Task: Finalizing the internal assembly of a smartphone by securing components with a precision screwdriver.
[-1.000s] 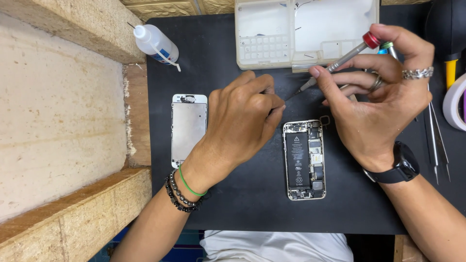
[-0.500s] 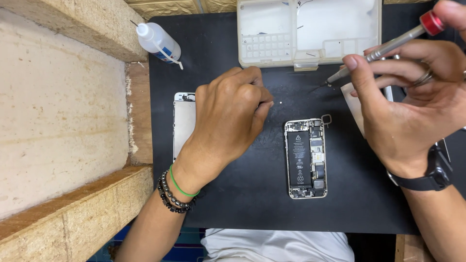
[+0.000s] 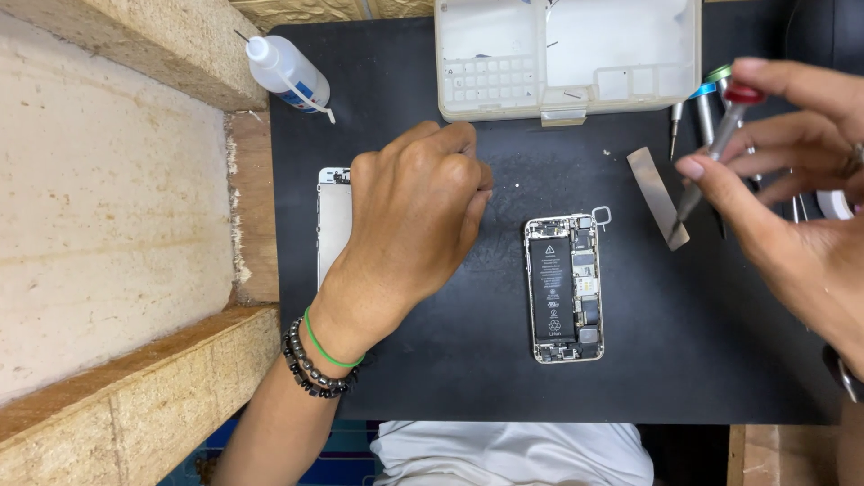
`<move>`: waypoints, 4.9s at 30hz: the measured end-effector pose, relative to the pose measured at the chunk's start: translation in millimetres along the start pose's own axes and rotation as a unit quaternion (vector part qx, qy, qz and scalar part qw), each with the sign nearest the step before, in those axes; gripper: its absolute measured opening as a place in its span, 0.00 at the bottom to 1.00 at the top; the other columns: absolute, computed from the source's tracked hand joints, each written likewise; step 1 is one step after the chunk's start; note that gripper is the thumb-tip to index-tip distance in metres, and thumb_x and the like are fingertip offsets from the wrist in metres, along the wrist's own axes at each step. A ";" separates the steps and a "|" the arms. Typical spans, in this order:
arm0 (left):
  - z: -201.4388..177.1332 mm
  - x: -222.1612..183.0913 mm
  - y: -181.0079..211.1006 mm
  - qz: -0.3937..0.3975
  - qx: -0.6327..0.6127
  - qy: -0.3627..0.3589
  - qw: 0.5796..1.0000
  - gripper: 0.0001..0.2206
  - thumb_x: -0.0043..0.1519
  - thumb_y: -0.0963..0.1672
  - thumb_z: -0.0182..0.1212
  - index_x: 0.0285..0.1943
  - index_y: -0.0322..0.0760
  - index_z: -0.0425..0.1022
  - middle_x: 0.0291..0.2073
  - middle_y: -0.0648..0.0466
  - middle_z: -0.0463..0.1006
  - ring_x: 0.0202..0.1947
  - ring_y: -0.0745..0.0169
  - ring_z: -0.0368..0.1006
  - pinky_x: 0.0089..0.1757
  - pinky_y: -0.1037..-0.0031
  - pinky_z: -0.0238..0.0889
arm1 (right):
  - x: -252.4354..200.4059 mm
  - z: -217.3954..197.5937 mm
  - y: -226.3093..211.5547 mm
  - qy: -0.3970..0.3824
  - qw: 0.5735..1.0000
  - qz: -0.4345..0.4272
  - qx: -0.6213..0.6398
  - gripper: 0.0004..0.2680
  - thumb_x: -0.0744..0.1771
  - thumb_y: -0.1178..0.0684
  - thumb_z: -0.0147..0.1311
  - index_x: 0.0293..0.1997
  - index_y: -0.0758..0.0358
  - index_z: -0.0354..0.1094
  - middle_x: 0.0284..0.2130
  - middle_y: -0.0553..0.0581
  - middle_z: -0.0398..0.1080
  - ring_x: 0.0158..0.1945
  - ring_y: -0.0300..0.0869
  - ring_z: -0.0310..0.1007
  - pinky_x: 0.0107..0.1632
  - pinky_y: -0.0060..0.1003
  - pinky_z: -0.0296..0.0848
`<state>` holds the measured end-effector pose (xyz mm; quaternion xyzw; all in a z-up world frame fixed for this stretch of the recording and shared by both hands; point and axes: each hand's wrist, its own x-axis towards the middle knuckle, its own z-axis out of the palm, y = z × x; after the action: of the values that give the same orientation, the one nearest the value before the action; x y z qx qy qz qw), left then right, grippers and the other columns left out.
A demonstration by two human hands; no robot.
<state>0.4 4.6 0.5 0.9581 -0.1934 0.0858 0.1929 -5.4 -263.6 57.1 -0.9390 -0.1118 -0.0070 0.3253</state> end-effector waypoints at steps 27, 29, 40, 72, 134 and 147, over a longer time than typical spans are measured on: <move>-6.7 2.0 0.2 -0.018 -0.023 -0.079 0.996 0.10 0.55 0.43 0.72 0.22 0.45 0.75 0.24 0.60 0.66 0.29 0.48 0.68 0.18 0.57 0.42 | -62.6 5.5 45.6 -0.020 0.979 0.201 0.019 0.24 0.63 0.62 0.69 0.68 0.66 0.67 0.33 0.63 0.73 0.29 0.45 0.74 0.36 0.36 0.73; -4.8 2.2 -0.6 -0.015 -0.018 -0.077 0.997 0.10 0.55 0.43 0.72 0.22 0.45 0.75 0.24 0.60 0.67 0.29 0.47 0.68 0.18 0.56 0.43 | -60.7 6.4 44.0 -0.026 0.977 0.212 0.018 0.24 0.63 0.61 0.69 0.68 0.65 0.68 0.33 0.63 0.73 0.30 0.45 0.74 0.37 0.36 0.73; -5.8 2.3 -4.4 -0.029 -0.028 -0.075 0.996 0.07 0.51 0.39 0.70 0.22 0.44 0.78 0.22 0.59 0.70 0.27 0.44 0.70 0.17 0.56 0.42 | -65.6 11.0 53.7 -0.027 0.982 0.187 0.004 0.24 0.64 0.60 0.69 0.69 0.65 0.67 0.34 0.63 0.74 0.30 0.46 0.75 0.29 0.35 0.67; -16.2 2.7 -0.3 -0.053 -0.008 -0.034 0.998 0.08 0.48 0.37 0.62 0.33 0.43 0.79 0.30 0.57 0.74 0.33 0.42 0.74 0.19 0.51 0.52 | -4.9 -27.6 59.2 0.023 0.960 0.018 -0.277 0.13 0.69 0.51 0.67 0.59 0.63 0.78 0.37 0.49 0.80 0.48 0.43 0.80 0.53 0.43 0.71; -12.1 2.9 -1.2 -0.102 -0.069 -0.150 0.981 0.09 0.48 0.40 0.68 0.32 0.46 0.72 0.28 0.60 0.74 0.32 0.42 0.72 0.22 0.51 0.50 | 20.6 62.6 30.7 0.098 0.946 -0.288 0.113 0.24 0.74 0.79 0.64 0.71 0.73 0.46 0.58 0.82 0.62 0.55 0.68 0.82 0.46 0.45 0.86; -13.7 4.7 -0.4 -0.111 -0.073 -0.162 0.978 0.08 0.50 0.41 0.66 0.32 0.46 0.71 0.28 0.61 0.73 0.31 0.43 0.72 0.23 0.51 0.50 | 14.4 71.1 22.2 0.140 0.955 -0.204 0.164 0.27 0.75 0.81 0.64 0.74 0.67 0.44 0.55 0.86 0.67 0.52 0.65 0.81 0.49 0.44 0.84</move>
<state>3.6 8.9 14.0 0.9582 -0.1203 -0.1063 0.2368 9.2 -234.0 -11.3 -0.8193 -0.2541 -0.1860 0.4792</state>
